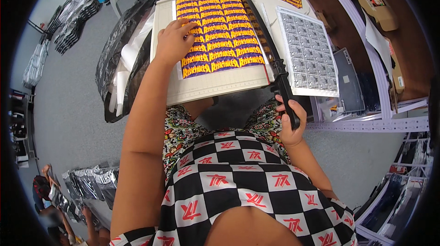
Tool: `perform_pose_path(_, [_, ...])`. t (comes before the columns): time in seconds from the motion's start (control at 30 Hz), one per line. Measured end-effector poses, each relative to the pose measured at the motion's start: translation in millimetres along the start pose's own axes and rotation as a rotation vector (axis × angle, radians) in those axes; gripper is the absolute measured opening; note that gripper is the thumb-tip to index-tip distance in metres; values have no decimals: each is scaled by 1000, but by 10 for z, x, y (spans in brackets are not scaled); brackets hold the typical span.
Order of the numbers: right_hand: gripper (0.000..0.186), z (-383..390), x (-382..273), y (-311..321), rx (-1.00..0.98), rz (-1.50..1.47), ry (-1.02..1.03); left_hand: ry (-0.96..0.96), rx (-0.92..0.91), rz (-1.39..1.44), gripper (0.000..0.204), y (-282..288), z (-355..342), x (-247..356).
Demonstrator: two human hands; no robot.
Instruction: The person uses a manual paper cutter to trim sheets of printed stickers. They align the sticker sheets on the cutting mat, pull down the cutter's arm to slice the paper, and then remove the cut sheets to place them aside. The process is repeated for multiple sheets of different sticker designs.
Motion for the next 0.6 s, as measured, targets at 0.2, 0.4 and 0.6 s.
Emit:
perform_pose_path(0.2, [33,32,33,-7,5,3,-3,7,6,-5,32,15,11,-6])
perform_pose_path(0.4, [33,62,54,-21,1,17,22,-11,29,2,31,5,5,-20])
perform_pose_path(0.6, [32,95,84,-20,3,38,39,-8,54,3,32,2,5,-22])
Point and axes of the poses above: each hand's wrist, its own z-axis away from the middle knuckle, its own y-axis out of the back of the hand, x = y × z, the point moved 8 cm from there along -z, towards the middle knuckle, and after that the axes turned 1 degree about -z, right-handed, at the moved point
